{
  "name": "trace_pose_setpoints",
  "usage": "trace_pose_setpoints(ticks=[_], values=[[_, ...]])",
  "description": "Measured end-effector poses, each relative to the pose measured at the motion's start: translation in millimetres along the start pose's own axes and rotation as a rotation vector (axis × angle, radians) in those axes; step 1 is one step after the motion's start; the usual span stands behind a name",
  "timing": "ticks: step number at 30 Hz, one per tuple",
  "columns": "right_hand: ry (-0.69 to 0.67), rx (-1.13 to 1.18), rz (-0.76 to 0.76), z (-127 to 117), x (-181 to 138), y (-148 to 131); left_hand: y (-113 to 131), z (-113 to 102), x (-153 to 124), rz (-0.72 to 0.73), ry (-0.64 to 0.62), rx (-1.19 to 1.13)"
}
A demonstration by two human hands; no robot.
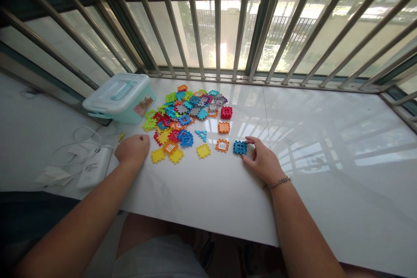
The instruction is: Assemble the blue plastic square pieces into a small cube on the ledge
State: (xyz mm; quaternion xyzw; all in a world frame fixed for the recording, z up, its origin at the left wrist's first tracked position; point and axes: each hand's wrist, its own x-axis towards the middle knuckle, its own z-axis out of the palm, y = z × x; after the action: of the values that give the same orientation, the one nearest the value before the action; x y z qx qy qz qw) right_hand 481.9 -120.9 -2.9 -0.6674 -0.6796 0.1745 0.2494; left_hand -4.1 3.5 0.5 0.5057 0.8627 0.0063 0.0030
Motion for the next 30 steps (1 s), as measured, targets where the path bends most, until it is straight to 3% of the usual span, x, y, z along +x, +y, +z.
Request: trace_pose_setpoints(ticks=[14, 30], values=[[0.086, 0.101, -0.173, -2.2, -2.9, 0.3, -1.0, 2.1, 0.4, 0.01, 0.022, -0.029], [0.144, 0.093, -0.183, -1.0, -2.2, -6.4, -1.0, -0.4, -6.2, 0.009, 0.087, -0.124]])
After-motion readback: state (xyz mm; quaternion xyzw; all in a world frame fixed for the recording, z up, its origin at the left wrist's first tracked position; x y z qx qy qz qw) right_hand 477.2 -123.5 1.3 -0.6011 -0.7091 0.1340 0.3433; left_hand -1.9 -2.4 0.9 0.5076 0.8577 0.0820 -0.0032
